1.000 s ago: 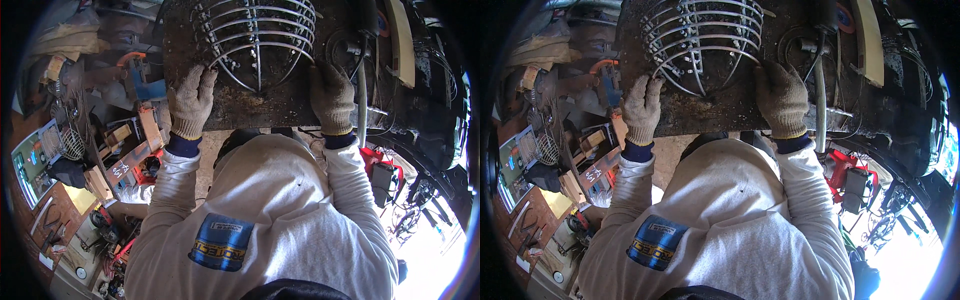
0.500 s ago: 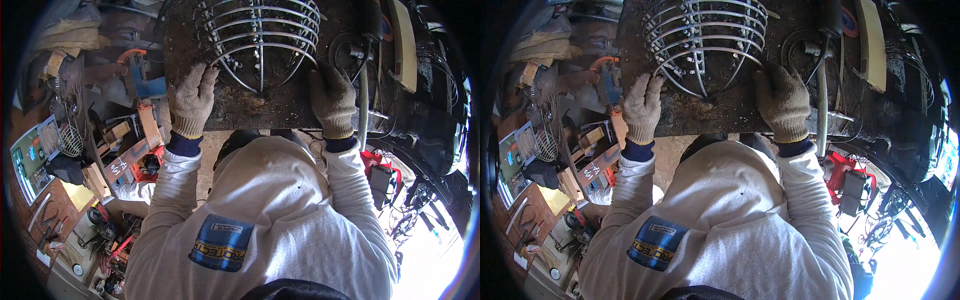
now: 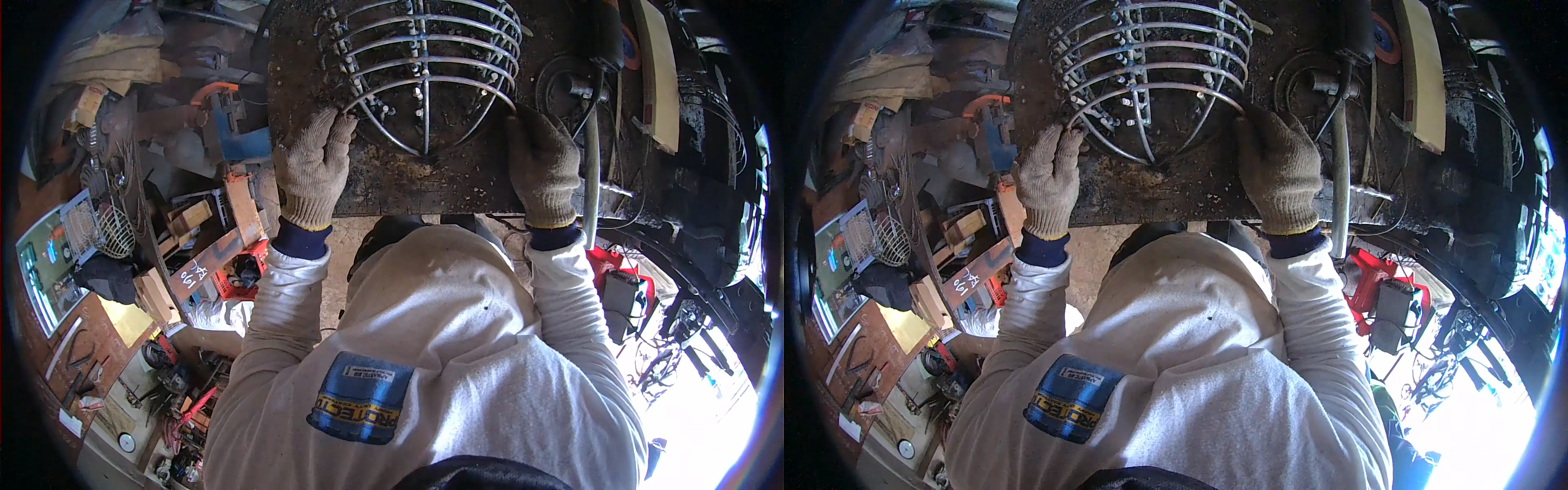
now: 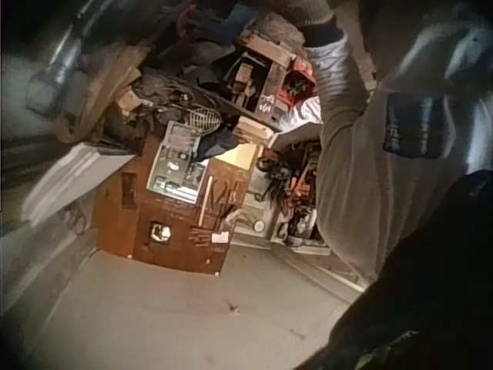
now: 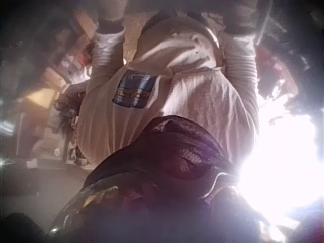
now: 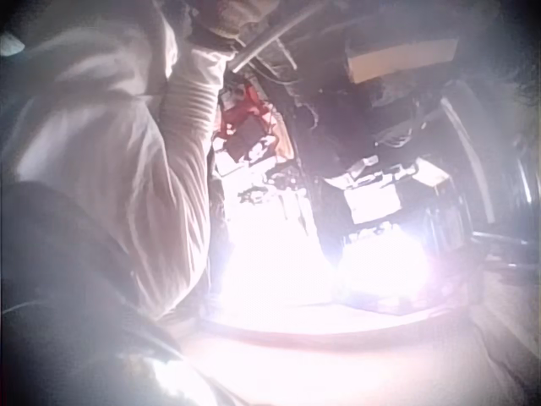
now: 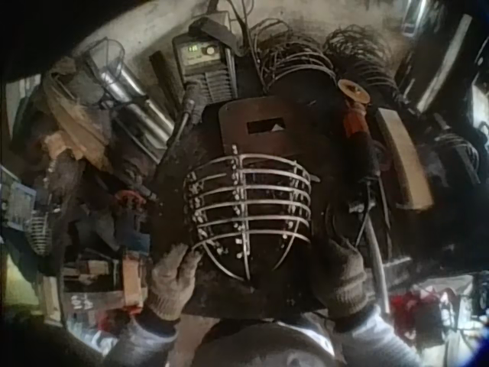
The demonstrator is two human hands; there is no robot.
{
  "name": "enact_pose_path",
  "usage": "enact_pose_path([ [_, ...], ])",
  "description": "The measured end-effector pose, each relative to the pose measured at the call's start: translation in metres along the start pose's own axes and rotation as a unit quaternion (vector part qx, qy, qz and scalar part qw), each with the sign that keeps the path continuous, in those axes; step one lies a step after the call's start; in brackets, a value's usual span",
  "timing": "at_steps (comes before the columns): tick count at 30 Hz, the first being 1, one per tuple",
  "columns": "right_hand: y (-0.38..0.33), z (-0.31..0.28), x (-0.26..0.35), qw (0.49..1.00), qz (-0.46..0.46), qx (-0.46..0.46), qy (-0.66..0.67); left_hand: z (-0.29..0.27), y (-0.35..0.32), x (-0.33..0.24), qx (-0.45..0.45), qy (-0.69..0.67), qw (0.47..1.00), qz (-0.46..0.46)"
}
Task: The person welds and grinds a metal cage structure, using a welding torch to join wires, a hammer to shape the metal, and an angle grinder to smooth the joints.
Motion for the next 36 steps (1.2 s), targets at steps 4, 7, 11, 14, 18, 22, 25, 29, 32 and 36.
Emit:
enact_pose_path([
  [4,-0.001,0.001,-0.002,1.0,-0.006,-0.013,0.003,-0.003,0.003,-0.01,-0.025,-0.004,0.999,0.03],
  [7,-0.001,0.001,-0.003,1.0,-0.002,-0.02,0.012,-0.001,0.002,-0.006,-0.017,-0.004,1.0,0.023],
  [11,0.0,-0.001,-0.001,1.0,0.0,-0.011,-0.001,-0.001,0.001,-0.003,-0.013,0.031,0.999,0.009],
  [14,0.003,-0.003,0.004,1.0,0.005,-0.008,-0.004,-0.003,0.001,-0.007,-0.015,0.033,0.999,0.023],
  [18,0.003,-0.001,0.0,1.0,-0.006,-0.02,-0.004,-0.003,0.007,-0.009,0.003,0.006,1.0,0.028],
  [22,0.004,-0.003,0.002,1.0,0.003,-0.012,0.0,-0.001,0.001,-0.004,0.004,0.049,0.996,0.072],
  [25,0.005,-0.003,0.004,1.0,-0.007,-0.012,-0.011,0.0,-0.004,-0.005,-0.027,0.089,0.985,0.143],
  [29,0.005,-0.003,0.004,1.0,0.02,0.018,-0.006,0.0,-0.002,-0.003,-0.016,0.01,1.0,0.013],
  [32,0.003,-0.002,0.0,1.0,0.003,0.001,0.007,-0.001,-0.001,-0.005,-0.026,0.041,0.999,0.021],
  [36,0.003,-0.002,0.0,1.0,0.014,-0.006,-0.006,0.002,-0.002,0.002,-0.013,0.02,1.0,-0.002],
])
Point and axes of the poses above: each hand's wrist, its own y-axis towards the middle knuckle, its own z-axis out of the palm, x = y × z, the point moved 5 cm from there along y, towards the middle knuckle, and after that the axes turned 10 degrees about -z, right-handed, at the moved point
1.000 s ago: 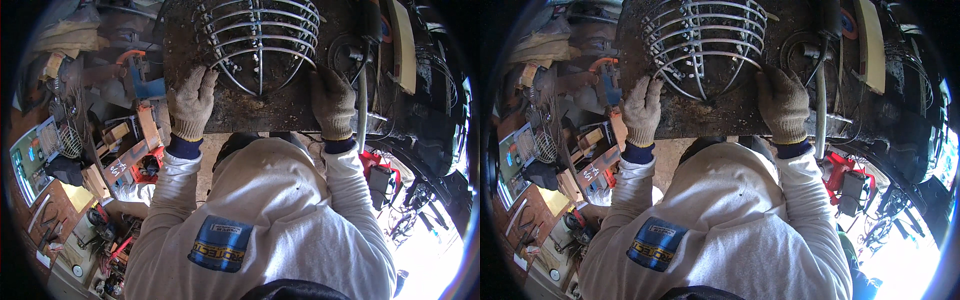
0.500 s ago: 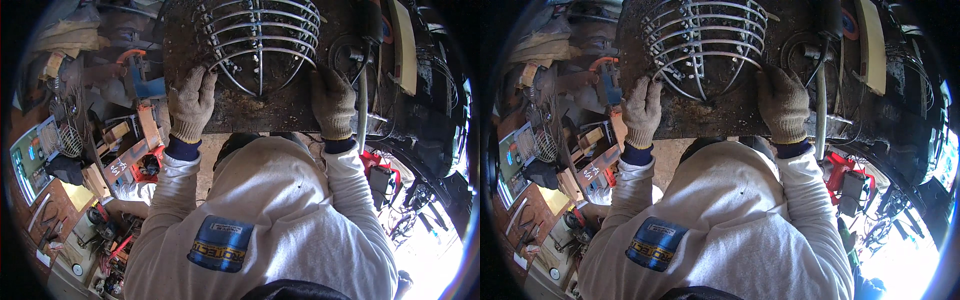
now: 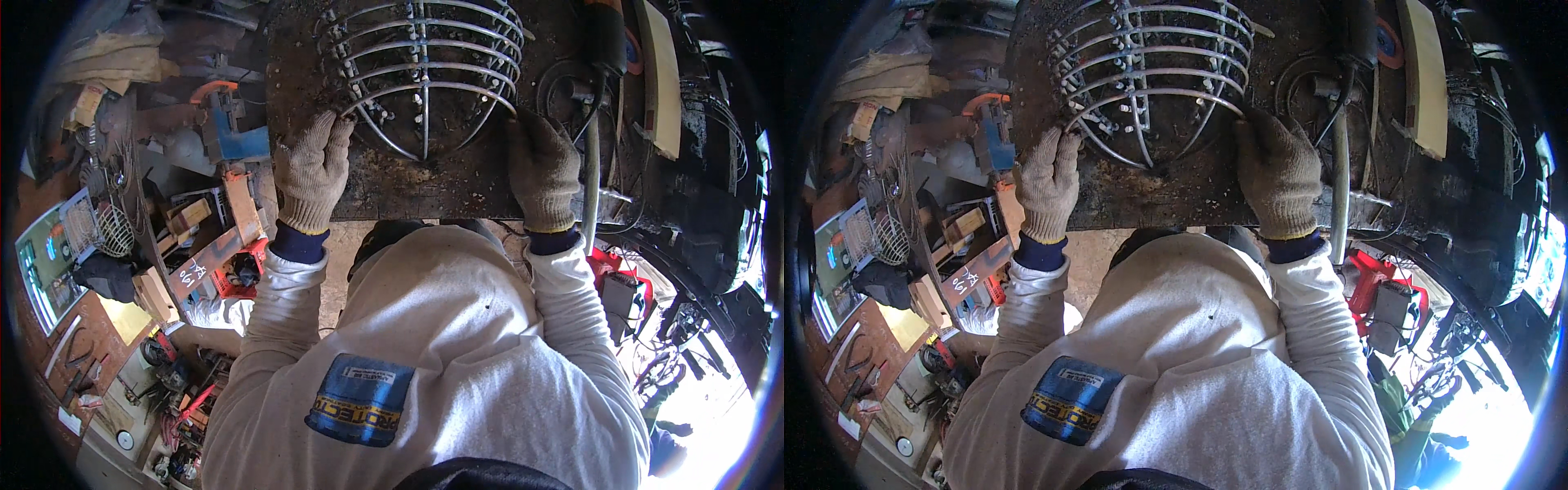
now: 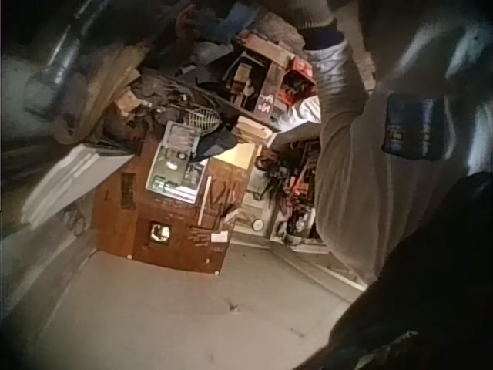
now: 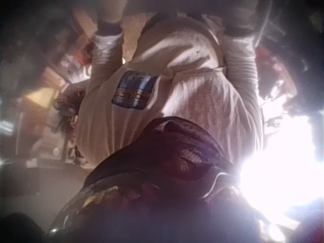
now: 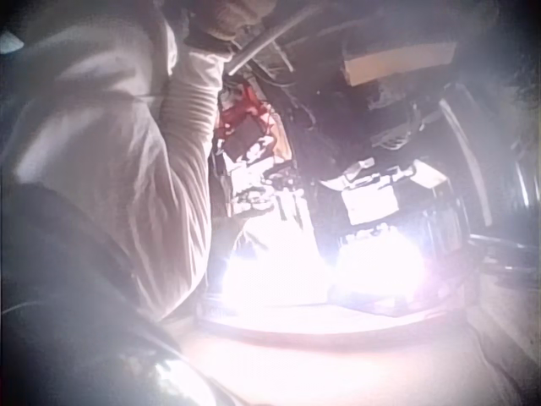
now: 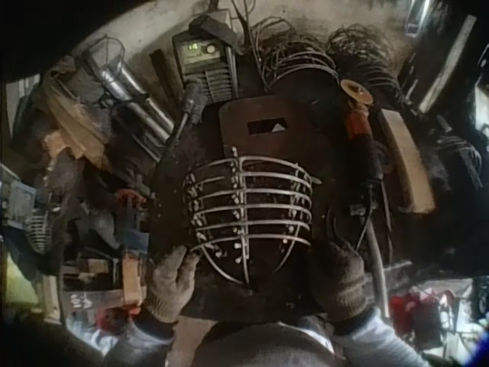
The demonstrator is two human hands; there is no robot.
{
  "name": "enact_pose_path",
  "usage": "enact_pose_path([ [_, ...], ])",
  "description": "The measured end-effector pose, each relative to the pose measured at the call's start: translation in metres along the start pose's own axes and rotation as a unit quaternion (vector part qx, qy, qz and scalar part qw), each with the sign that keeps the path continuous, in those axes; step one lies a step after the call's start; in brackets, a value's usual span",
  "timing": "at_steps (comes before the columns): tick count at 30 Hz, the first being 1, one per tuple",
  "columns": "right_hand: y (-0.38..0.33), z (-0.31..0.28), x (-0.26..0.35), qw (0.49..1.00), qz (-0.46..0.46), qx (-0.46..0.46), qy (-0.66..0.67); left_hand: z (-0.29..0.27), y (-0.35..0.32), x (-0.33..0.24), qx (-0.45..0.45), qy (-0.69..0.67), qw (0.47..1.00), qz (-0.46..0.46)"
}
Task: The person welds and grinds a metal cage structure, using a welding torch to join wires, a hammer to shape the metal, and an angle grinder to smooth the joints.
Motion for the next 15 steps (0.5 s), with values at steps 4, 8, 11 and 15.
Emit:
enact_pose_path([
  [4,0.0003,-0.0001,0.0004,1.0,-0.021,0.003,0.001,-0.0029,0.0024,-0.008,0.024,0.044,0.999,0.009],
  [8,0.0014,-0.0012,0.0032,1.0,-0.011,0.012,-0.001,-0.0021,0.0032,-0.0053,0.022,0.0,1.0,0.009],
  [11,0.0006,-0.0007,0.0044,1.0,-0.02,0.002,-0.001,-0.0012,0.0019,-0.0033,0.019,-0.01,1.0,0.005],
  [15,-0.0002,-0.0009,0.0028,1.0,-0.017,0.002,0.008,-0.0036,0.0024,-0.0077,0.007,0.011,0.999,0.04],
])
Point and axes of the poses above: each hand's wrist, its own y-axis towards the middle knuckle, its own z-axis out of the palm, x = y × z, the point moved 5 cm from there along y, towards the middle knuckle, and after that the axes turned 10 degrees about -z, right-handed, at the moved point
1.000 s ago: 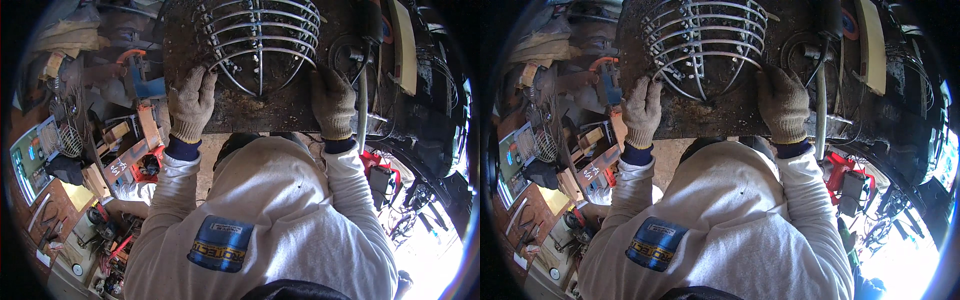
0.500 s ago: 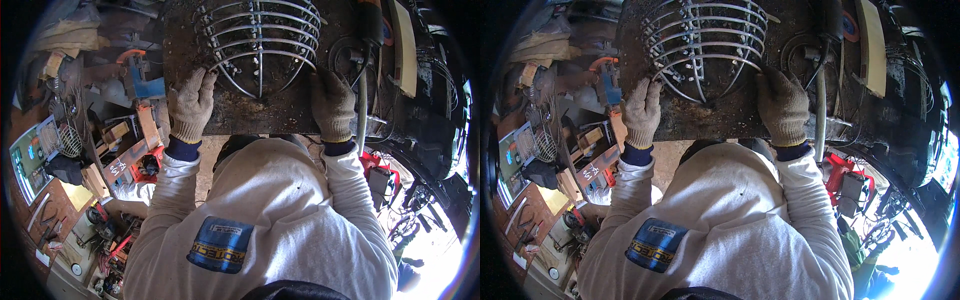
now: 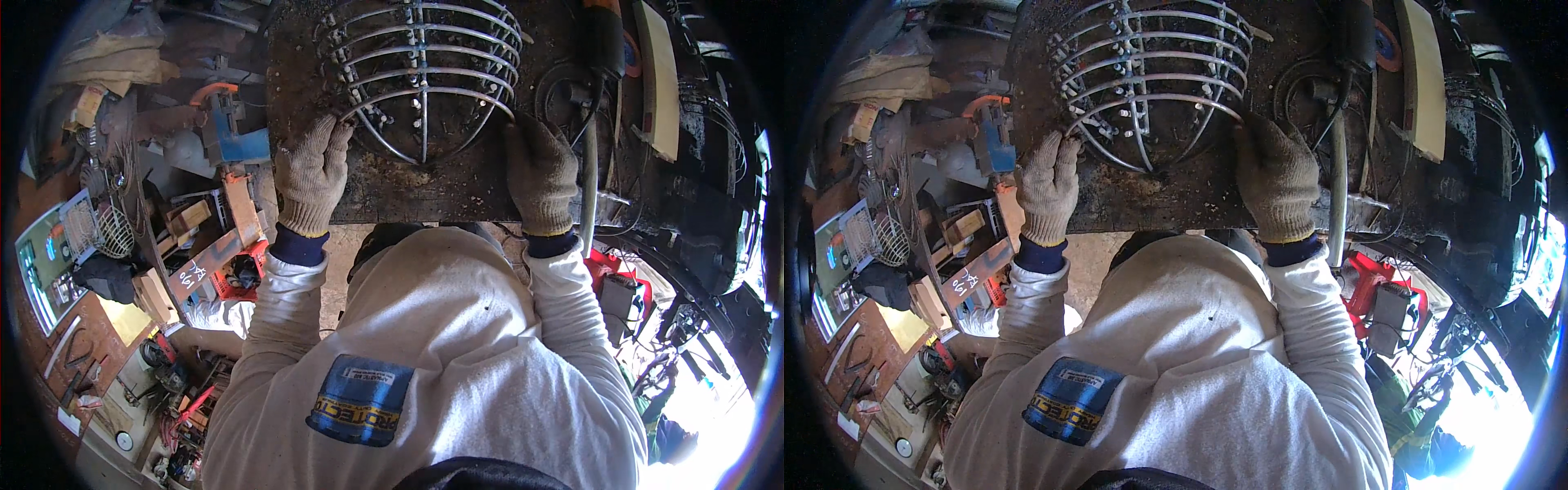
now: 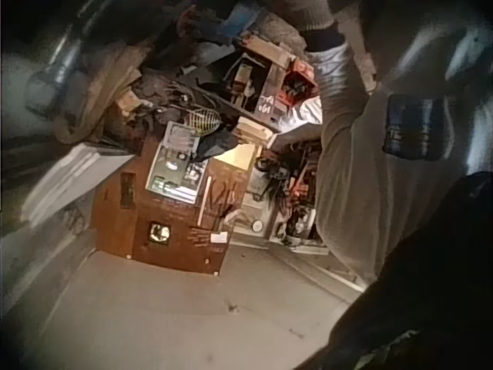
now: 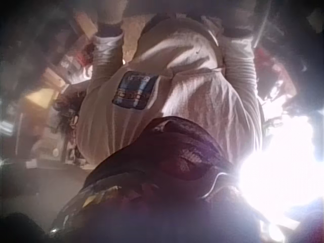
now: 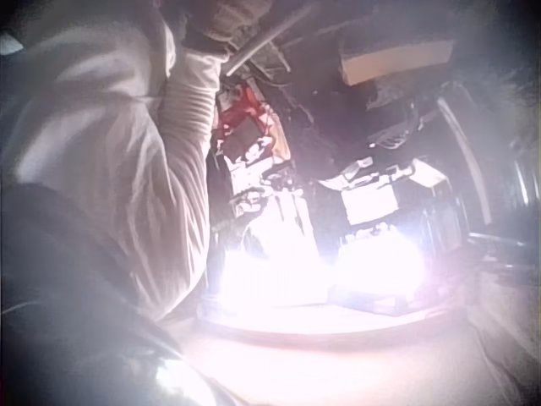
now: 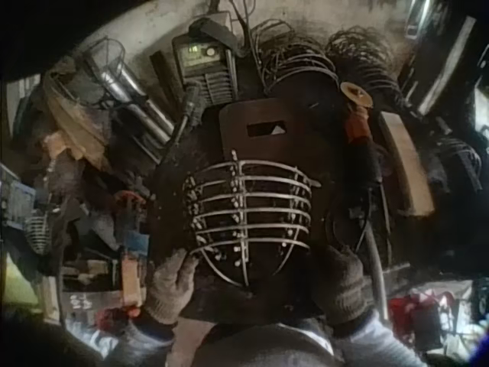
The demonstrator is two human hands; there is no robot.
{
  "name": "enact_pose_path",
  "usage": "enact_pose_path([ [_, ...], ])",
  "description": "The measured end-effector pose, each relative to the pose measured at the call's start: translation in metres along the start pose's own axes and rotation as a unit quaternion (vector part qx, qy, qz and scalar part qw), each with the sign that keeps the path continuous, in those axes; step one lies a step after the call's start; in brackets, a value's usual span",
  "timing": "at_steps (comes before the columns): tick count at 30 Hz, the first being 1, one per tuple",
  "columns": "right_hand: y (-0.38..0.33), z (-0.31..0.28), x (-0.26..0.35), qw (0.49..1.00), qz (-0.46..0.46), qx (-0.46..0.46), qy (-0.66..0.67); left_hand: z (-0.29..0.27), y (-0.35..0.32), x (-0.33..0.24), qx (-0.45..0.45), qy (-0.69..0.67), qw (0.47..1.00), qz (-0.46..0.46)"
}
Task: The person welds and grinds a metal cage structure, using a welding torch to join wires, a hammer to shape the metal, and an angle grinder to smooth the joints.
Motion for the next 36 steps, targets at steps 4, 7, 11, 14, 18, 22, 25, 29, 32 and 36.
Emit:
enact_pose_path([
  [4,0.001,0.0,0.0,1.0,0.004,0.007,-0.004,0.0,0.0,-0.002,-0.003,0.019,0.999,0.034],
  [7,0.0,0.001,-0.001,1.0,0.014,0.012,-0.018,0.002,-0.001,0.002,0.018,0.021,0.999,-0.032],
  [11,0.001,0.0,0.001,1.0,0.005,0.004,-0.017,0.003,-0.004,0.004,-0.02,0.019,1.0,-0.01],
  [14,0.0,0.002,-0.002,1.0,0.01,-0.001,0.007,0.002,-0.002,0.004,-0.018,0.013,1.0,-0.005],
  [18,0.0,0.001,-0.002,1.0,0.009,-0.005,-0.002,0.001,-0.001,-0.003,-0.016,0.015,1.0,-0.005],
  [22,0.001,0.001,-0.002,1.0,0.013,0.011,-0.004,0.001,-0.003,-0.002,-0.038,0.04,0.998,0.027],
  [25,0.002,0.0,0.002,1.0,0.021,0.018,0.009,0.002,-0.006,0.003,-0.04,0.01,0.999,-0.013],
  [29,0.002,0.0,-0.002,1.0,0.017,0.014,0.017,0.004,-0.005,0.002,-0.037,0.045,0.998,-0.021],
  [32,0.005,-0.005,0.007,1.0,0.001,0.008,0.024,0.005,-0.007,0.004,-0.046,0.056,0.997,0.013],
  [36,0.005,-0.007,0.005,0.999,0.019,0.012,0.043,0.005,-0.004,0.004,-0.049,0.022,0.998,-0.024],
])
Point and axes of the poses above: each hand's wrist, its own y-axis towards the middle knuckle, its own z-axis out of the palm, x = y × z, the point moved 5 cm from there along y, towards the middle knuckle, and after that the axes turned 10 degrees about -z, right-handed, at the moved point
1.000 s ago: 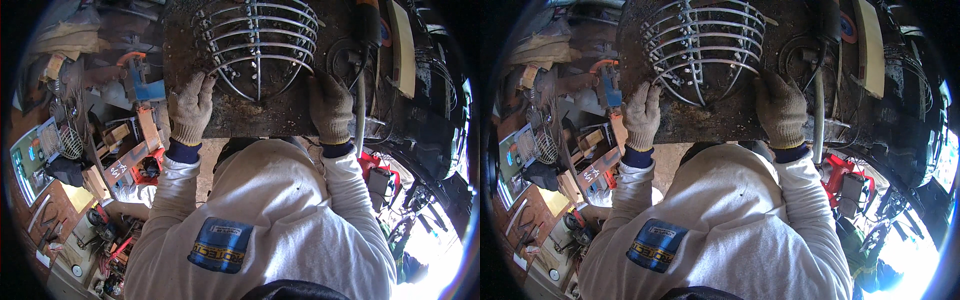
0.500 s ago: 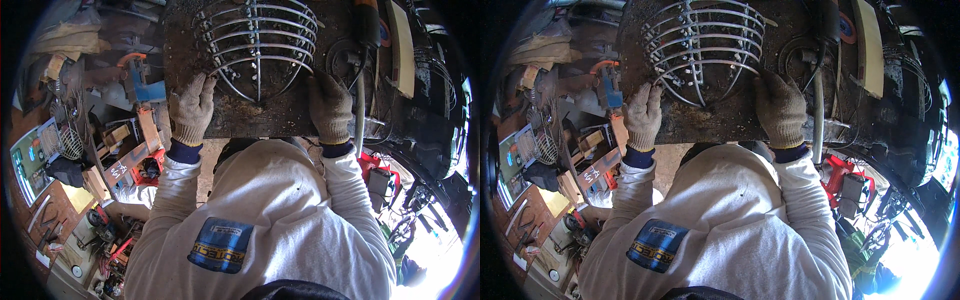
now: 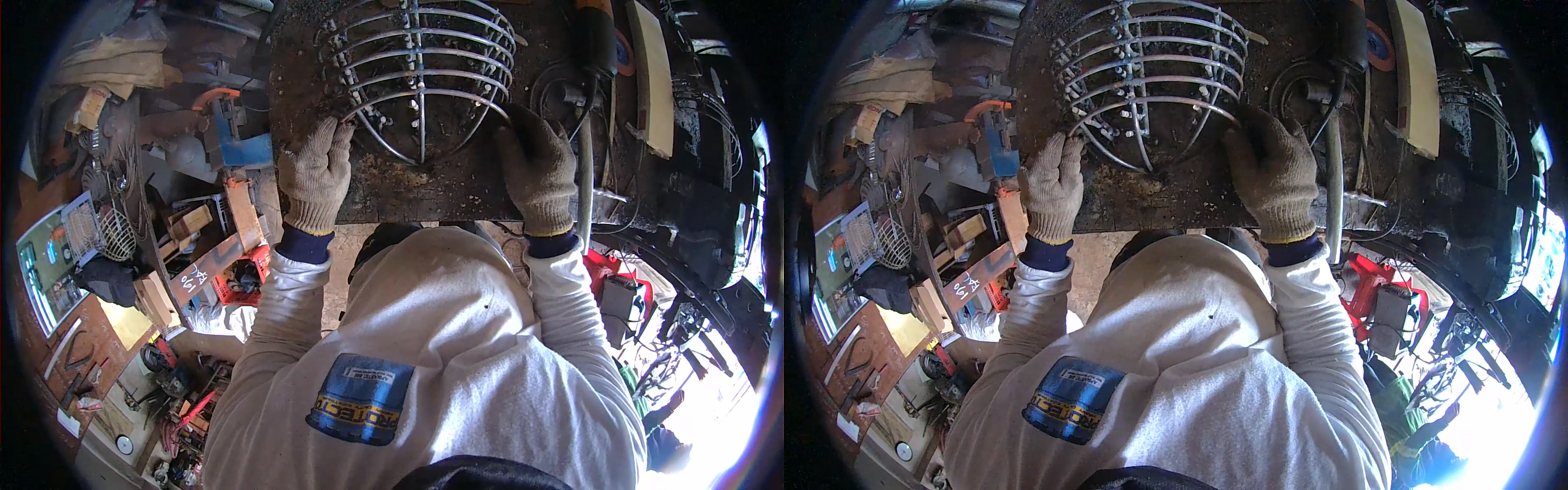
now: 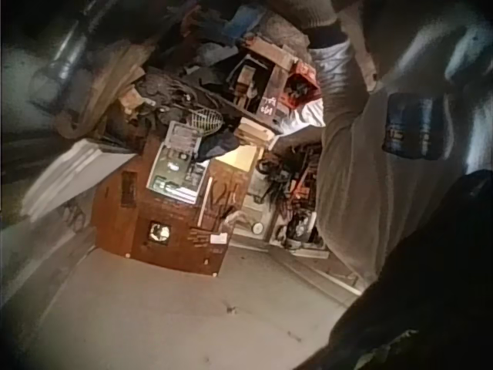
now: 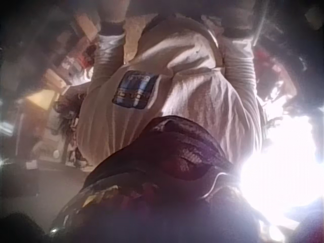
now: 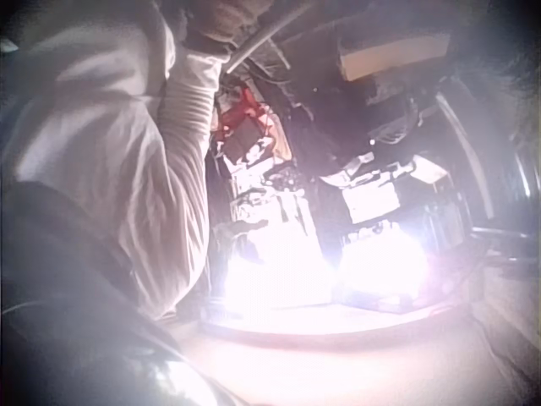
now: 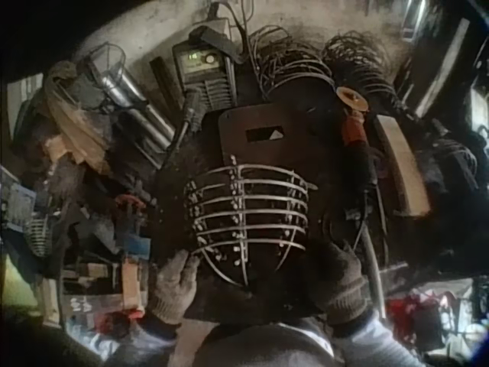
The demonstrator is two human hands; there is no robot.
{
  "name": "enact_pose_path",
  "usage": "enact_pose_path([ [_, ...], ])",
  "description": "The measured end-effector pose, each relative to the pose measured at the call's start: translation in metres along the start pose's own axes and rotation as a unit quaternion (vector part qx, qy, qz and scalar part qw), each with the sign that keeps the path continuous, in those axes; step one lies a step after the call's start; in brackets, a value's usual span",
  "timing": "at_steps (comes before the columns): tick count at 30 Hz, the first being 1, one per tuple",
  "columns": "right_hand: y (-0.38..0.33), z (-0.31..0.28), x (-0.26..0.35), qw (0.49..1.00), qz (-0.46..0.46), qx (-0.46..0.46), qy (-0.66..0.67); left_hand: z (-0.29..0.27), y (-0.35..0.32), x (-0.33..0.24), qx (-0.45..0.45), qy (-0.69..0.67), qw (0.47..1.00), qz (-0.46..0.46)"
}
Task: The person welds and grinds a metal cage structure, using a welding torch to join wires, a hammer to shape the metal, and an angle grinder to smooth the joints.
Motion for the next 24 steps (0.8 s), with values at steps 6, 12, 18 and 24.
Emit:
enact_pose_path([
  [6,-0.001,0.001,-0.002,0.999,-0.006,0.004,-0.031,-0.001,0.003,-0.005,0.041,0.058,0.997,-0.025],
  [12,-0.002,0.003,-0.007,1.0,0.004,-0.002,-0.026,0.0,0.001,-0.003,0.033,0.0,0.999,-0.02],
  [18,-0.003,0.005,-0.009,0.999,0.033,-0.002,-0.02,0.0,0.0,-0.004,-0.007,0.042,0.996,0.08],
  [24,-0.002,0.004,-0.009,0.999,0.017,-0.002,-0.036,-0.003,0.002,-0.009,-0.036,0.023,0.992,0.116],
])
Point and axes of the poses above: each hand's wrist, its own y-axis towards the middle knuckle, its own z-axis out of the palm, x = y × z, the point moved 5 cm from there along y, towards the middle knuckle, and after that the axes turned 10 degrees about -z, right-handed, at the moved point
